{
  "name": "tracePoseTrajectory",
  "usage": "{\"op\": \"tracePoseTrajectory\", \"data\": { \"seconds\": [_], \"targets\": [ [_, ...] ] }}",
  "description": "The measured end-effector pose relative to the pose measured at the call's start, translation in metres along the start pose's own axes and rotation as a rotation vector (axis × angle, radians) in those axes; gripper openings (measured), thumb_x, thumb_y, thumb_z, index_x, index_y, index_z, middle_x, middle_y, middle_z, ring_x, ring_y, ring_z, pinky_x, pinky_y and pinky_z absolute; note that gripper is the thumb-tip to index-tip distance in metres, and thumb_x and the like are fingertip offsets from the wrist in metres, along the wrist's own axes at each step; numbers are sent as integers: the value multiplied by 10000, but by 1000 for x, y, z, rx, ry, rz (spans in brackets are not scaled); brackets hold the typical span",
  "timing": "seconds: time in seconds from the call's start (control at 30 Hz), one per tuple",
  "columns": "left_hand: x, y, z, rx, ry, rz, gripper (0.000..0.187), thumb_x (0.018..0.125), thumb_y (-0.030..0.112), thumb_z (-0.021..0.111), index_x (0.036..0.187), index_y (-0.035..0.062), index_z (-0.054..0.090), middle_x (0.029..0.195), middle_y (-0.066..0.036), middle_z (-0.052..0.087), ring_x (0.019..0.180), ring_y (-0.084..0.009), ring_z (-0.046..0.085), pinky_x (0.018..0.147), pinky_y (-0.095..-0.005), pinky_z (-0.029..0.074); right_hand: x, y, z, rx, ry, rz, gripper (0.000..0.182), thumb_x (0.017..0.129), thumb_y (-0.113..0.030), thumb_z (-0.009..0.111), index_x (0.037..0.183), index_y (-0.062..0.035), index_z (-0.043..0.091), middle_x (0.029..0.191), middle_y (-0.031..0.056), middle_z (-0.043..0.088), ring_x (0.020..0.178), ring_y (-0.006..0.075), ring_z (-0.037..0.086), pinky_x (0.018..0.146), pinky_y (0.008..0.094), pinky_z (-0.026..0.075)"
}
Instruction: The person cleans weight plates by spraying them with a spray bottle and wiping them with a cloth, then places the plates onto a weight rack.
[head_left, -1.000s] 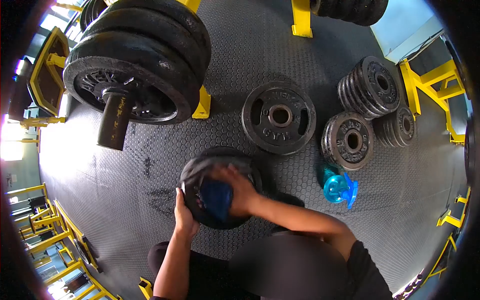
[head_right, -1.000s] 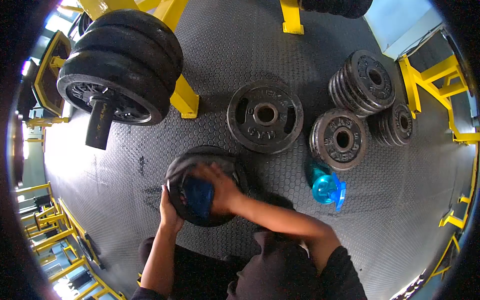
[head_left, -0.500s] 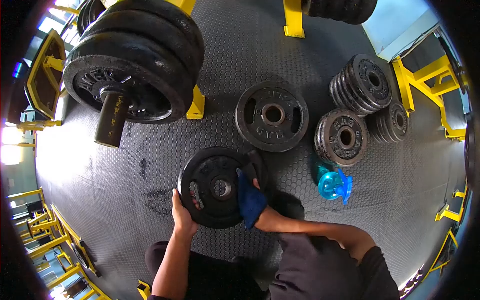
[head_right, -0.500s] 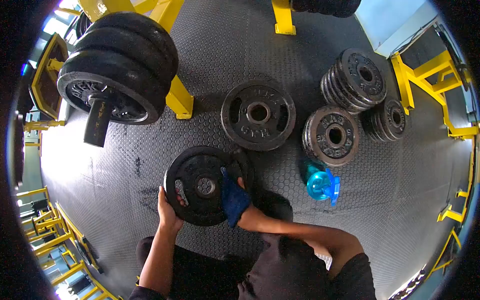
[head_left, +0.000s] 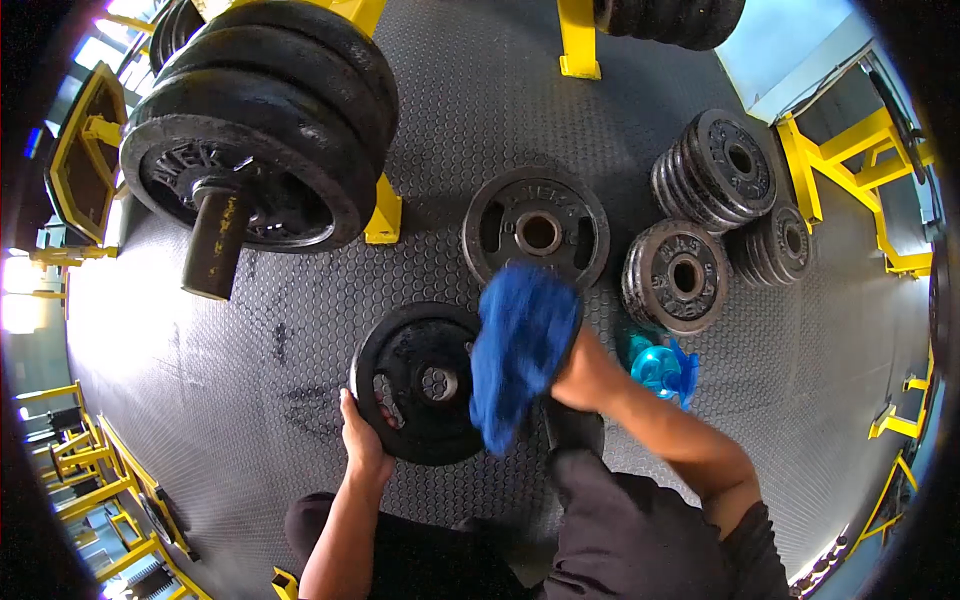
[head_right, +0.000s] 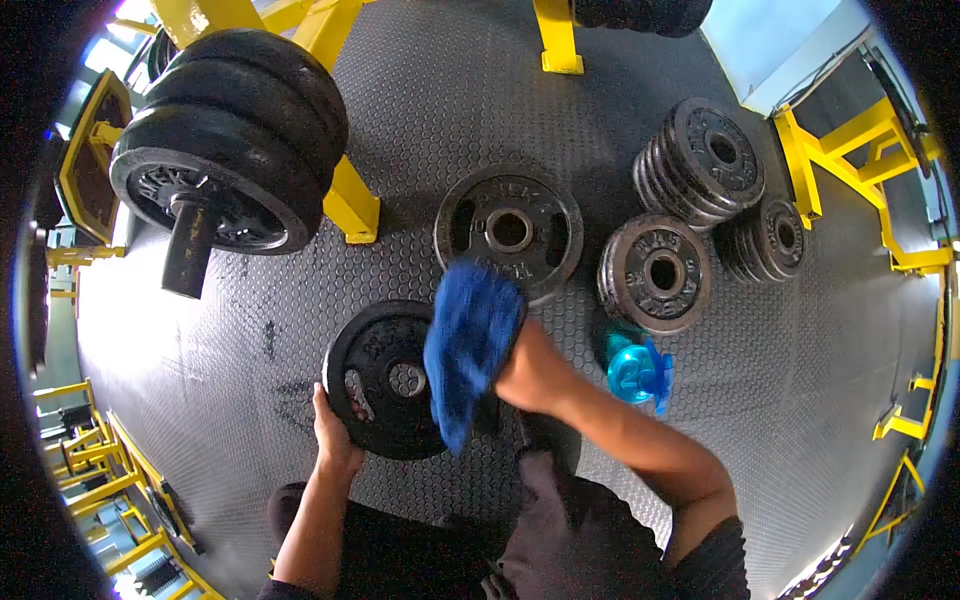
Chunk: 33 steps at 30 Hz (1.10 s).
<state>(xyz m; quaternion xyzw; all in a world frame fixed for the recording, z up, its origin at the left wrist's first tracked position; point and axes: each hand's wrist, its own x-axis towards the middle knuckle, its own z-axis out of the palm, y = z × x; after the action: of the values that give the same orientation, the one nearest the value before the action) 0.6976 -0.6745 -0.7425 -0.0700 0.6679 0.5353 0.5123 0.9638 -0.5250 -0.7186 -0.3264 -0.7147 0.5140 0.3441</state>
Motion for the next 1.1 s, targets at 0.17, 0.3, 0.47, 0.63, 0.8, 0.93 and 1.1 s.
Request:
{"op": "tracePoseTrajectory", "data": {
  "seconds": [0.17,0.3,0.47,0.63,0.8,0.93,1.1],
  "targets": [
    [-2,-6,-1,28,33,23,552,991,584,383,918,79,594,663,-9,512,603,-133,494,595,-269,436,70,45,-38,-534,122,39,218,787,-66,638,996,-14,603,991,205,635,947,415,610,827,457,496],
    [-5,-5,0,9,34,-4,559,986,588,400,926,68,595,678,-6,516,607,-123,491,599,-263,432,52,29,-9,-704,245,-53,89,802,-73,609,887,-56,591,818,145,614,740,354,629,625,460,501],
    [-10,-10,0,134,-23,72,330,925,381,651,921,56,594,728,1,548,628,-109,505,600,-261,426,-3,71,69,-610,-54,235,349,833,-212,693,1102,-44,547,1111,186,596,963,379,615,794,469,512],
    [-12,-14,-6,223,-32,97,148,798,56,698,904,51,595,754,-9,592,648,-115,543,617,-270,437,8,107,87,-494,-146,215,472,831,-209,711,1198,-36,471,1176,206,542,1059,410,569,861,484,494],
    [-5,-21,-18,67,7,-8,118,806,68,685,863,46,585,720,-11,575,647,-125,549,624,-282,444,20,104,97,-616,-275,250,475,816,-182,702,1190,-43,443,1172,194,527,1042,398,575,828,490,494],
    [-31,-21,-34,-147,-52,-195,96,821,75,671,814,56,578,708,-31,570,638,-144,554,618,-292,456,14,88,93,-589,-439,272,501,780,-155,705,1184,-30,435,1160,222,514,1034,432,562,837,510,480],
    [-111,-13,-54,-348,89,-340,124,833,114,687,820,75,569,715,-15,562,633,-131,538,621,-282,452,10,12,88,-439,-637,386,533,750,-72,640,1224,-15,403,1148,299,558,1092,488,532,897,508,459]
  ]
}}
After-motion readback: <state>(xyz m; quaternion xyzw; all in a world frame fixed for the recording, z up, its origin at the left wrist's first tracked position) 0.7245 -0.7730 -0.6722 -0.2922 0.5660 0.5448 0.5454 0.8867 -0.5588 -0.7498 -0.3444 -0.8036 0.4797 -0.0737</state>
